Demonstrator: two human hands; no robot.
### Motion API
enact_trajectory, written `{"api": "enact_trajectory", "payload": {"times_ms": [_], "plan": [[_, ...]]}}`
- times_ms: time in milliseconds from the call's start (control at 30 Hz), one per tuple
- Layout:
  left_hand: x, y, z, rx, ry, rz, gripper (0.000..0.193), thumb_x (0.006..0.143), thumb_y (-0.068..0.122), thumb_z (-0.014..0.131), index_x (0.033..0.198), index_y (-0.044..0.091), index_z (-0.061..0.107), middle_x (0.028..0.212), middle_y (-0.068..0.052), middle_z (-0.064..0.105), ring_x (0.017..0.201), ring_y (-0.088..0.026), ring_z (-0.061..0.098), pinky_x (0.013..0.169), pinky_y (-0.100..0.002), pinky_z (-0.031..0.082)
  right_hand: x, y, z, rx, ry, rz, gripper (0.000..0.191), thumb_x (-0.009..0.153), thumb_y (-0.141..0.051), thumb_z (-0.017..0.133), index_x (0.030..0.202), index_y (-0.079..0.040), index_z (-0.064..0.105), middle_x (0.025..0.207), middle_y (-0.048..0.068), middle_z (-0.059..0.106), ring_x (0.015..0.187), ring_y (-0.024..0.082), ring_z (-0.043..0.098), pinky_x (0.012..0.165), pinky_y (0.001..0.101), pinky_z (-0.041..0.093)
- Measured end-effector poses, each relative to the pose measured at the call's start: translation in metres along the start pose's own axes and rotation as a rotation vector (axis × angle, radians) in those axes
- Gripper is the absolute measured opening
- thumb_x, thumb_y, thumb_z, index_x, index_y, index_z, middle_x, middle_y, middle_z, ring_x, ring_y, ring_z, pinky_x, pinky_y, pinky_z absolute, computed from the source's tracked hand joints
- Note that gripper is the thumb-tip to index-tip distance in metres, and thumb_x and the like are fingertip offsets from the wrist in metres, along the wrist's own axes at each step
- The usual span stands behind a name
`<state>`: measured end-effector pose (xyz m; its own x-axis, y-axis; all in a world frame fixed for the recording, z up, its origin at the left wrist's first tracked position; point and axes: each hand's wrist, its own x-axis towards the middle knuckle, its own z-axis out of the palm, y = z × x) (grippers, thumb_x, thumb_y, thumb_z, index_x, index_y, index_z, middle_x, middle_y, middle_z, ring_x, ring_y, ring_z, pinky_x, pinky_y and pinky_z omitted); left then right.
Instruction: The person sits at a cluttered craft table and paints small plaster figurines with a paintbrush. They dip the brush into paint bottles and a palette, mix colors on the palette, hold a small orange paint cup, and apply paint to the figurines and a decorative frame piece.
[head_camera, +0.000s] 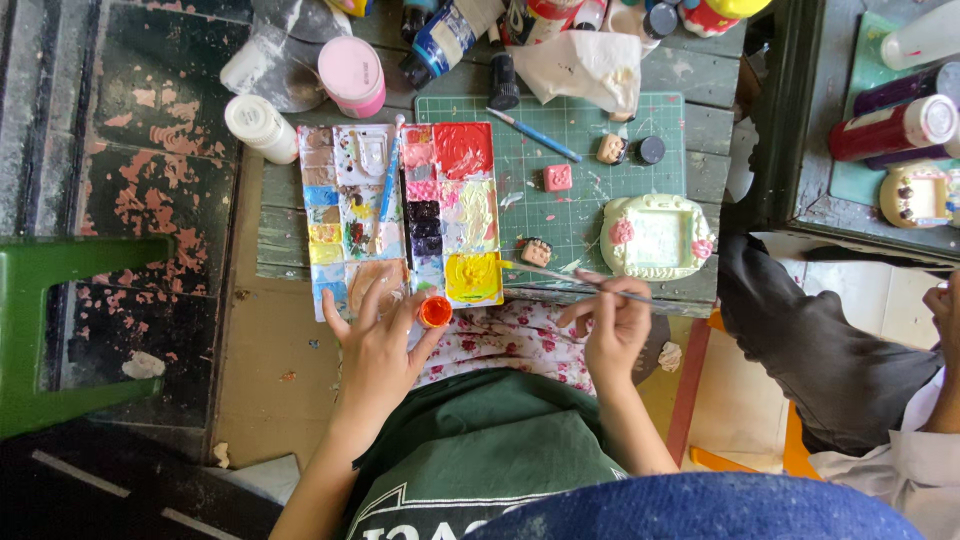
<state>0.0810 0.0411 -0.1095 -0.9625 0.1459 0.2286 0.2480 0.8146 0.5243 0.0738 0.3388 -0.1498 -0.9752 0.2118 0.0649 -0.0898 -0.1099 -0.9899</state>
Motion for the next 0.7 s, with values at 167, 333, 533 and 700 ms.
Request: {"api": "enact_trajectory", "payload": {"times_ms": [167,333,533,700], "plan": [[0.011,0.003,-0.009,-0.169,0.122,0.022,0.041,0.085,0.030,0.080,0.121,0.017,0.067,0.128,-0.013,0.067,0.131,-0.029,0.056,0.119,-0.061,0.013,0.031,-0.025,-0.035,0.248,0.330,-0.045,0.011,0.117,-0.017,0.055,0.114,-0.011,0.046,0.110,0.008,0.066,0.066,0.010,0.058,0.053,0.0210,0.043],[0.030,0.005,-0.012,-0.254,0.140,0.052,0.039,0.085,0.026,0.080,0.120,0.016,0.067,0.121,-0.008,0.068,0.121,-0.027,0.062,0.119,-0.053,0.023,0.111,-0.080,-0.096,0.139,0.342,-0.424,0.011,0.118,-0.024,0.058,0.117,-0.015,0.053,0.082,0.002,0.060,0.057,0.008,0.054,0.049,0.0242,0.042],[0.059,0.024,-0.003,-0.226,0.099,0.121,0.043,0.086,0.027,0.081,0.122,0.009,0.066,0.106,-0.005,0.071,0.107,-0.022,0.066,0.110,-0.050,0.030,0.164,-0.071,-0.079,-1.012,0.063,-0.352,0.026,0.108,-0.020,0.065,0.125,-0.004,0.053,0.121,0.015,0.071,0.101,0.028,0.072,0.083,0.0385,0.058],[0.089,0.044,0.010,-0.182,0.072,0.174,0.048,0.086,0.033,0.081,0.120,0.004,0.063,0.103,-0.006,0.072,0.100,-0.023,0.065,0.098,-0.047,0.036,0.187,-0.046,-0.049,-1.299,-0.204,-0.254,0.054,0.079,-0.023,0.089,0.114,-0.004,0.052,0.098,0.017,0.069,0.090,0.038,0.069,0.075,0.0450,0.054]]}}
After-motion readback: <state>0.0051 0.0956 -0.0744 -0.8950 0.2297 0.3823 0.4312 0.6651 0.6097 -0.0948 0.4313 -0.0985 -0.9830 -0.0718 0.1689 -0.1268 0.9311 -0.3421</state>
